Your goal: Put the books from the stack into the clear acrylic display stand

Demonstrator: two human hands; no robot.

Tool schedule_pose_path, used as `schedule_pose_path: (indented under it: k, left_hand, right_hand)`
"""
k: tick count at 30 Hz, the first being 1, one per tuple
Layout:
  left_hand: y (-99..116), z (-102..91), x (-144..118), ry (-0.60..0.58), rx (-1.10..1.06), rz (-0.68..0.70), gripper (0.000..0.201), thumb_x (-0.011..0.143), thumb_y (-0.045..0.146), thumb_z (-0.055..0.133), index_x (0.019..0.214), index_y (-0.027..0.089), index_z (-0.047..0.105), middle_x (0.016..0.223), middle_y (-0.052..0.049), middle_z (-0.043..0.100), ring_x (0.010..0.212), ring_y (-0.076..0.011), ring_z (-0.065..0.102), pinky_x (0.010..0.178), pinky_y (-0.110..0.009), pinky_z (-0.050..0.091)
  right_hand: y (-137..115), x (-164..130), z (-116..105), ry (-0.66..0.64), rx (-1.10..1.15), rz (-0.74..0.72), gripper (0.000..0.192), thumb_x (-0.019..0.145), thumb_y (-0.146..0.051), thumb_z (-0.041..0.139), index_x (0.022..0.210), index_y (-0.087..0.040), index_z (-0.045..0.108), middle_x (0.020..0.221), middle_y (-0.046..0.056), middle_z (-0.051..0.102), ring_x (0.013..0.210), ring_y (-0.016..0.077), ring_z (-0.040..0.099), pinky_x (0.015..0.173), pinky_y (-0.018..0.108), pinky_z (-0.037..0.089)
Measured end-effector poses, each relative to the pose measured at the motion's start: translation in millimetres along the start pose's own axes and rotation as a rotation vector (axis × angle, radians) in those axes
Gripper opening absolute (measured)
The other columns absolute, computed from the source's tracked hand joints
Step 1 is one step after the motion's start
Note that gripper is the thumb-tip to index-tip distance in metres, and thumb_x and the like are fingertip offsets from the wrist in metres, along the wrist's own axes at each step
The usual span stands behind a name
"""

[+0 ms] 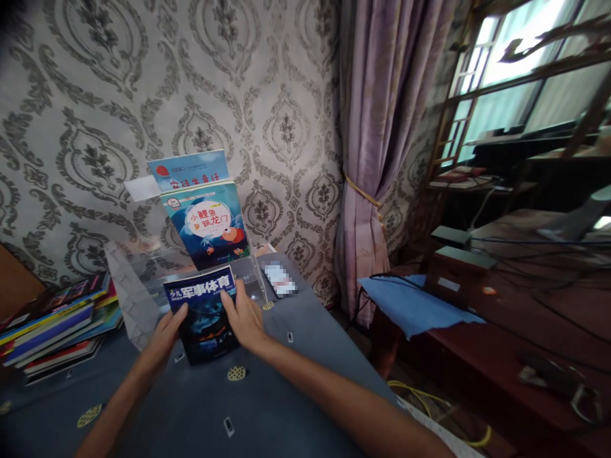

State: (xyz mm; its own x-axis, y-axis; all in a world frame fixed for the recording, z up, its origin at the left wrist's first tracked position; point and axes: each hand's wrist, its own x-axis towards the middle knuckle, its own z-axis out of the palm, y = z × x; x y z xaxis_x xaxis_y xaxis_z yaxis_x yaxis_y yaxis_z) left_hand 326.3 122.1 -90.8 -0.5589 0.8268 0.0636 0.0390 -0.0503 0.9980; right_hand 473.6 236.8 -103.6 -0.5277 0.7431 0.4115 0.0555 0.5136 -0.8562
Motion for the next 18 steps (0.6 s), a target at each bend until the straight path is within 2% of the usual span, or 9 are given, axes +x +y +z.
schedule_pose_path:
  k: [3, 6, 9, 12, 18]
  left_hand:
    - [13, -5.3, -2, -0.071, 0.109, 0.046, 0.061, 0.078, 0.053, 0.073, 0.129, 0.022, 0.061, 0.13, -0.01, 0.066, 0.132, -0.0312, 0.053, 0.113, -0.049, 0.038]
    - [27, -6.0, 1, -0.107, 0.217, 0.152, 0.061, 0.076, 0.048, 0.076, 0.128, 0.02, 0.06, 0.121, -0.01, 0.07, 0.131, -0.0321, 0.052, 0.114, -0.05, 0.036]
    - [37, -5.0, 7, -0.047, 0.257, 0.218, 0.059, 0.072, 0.046, 0.078, 0.122, 0.019, 0.062, 0.106, -0.01, 0.073, 0.125, -0.0344, 0.056, 0.109, -0.051, 0.041]
    - [42, -1.8, 11, 0.016, 0.227, 0.243, 0.056, 0.069, 0.044, 0.08, 0.117, 0.02, 0.063, 0.1, -0.009, 0.072, 0.121, -0.035, 0.058, 0.103, -0.049, 0.047]
    - [42, 11.2, 16, 0.048, 0.253, 0.323, 0.06, 0.076, 0.046, 0.073, 0.126, 0.019, 0.054, 0.114, -0.011, 0.067, 0.122, -0.0321, 0.057, 0.107, -0.048, 0.043]
  right_hand:
    - [-6, 12, 0, -0.022, -0.07, 0.03, 0.03, 0.1, -0.048, 0.035, 0.113, -0.023, 0.047, 0.101, 0.008, 0.069, 0.095, 0.0273, 0.067, 0.083, 0.038, 0.046]
    - [-13, 22, 0, -0.017, -0.085, 0.025, 0.031, 0.101, -0.049, 0.036, 0.114, -0.025, 0.048, 0.099, 0.008, 0.07, 0.092, 0.028, 0.067, 0.081, 0.039, 0.046]
    - [-19, 27, -2, -0.004, -0.058, 0.005, 0.032, 0.102, -0.047, 0.033, 0.118, -0.024, 0.049, 0.106, 0.009, 0.069, 0.099, 0.0287, 0.066, 0.086, 0.041, 0.047]
    - [-22, 30, -5, 0.013, -0.016, -0.036, 0.035, 0.103, -0.043, 0.029, 0.125, -0.024, 0.048, 0.113, 0.01, 0.068, 0.104, 0.0282, 0.065, 0.09, 0.044, 0.047]
    - [-21, 39, -20, 0.044, 0.075, -0.216, 0.045, 0.103, -0.039, 0.028, 0.138, -0.021, 0.048, 0.131, 0.012, 0.062, 0.119, 0.0259, 0.059, 0.102, 0.045, 0.045]
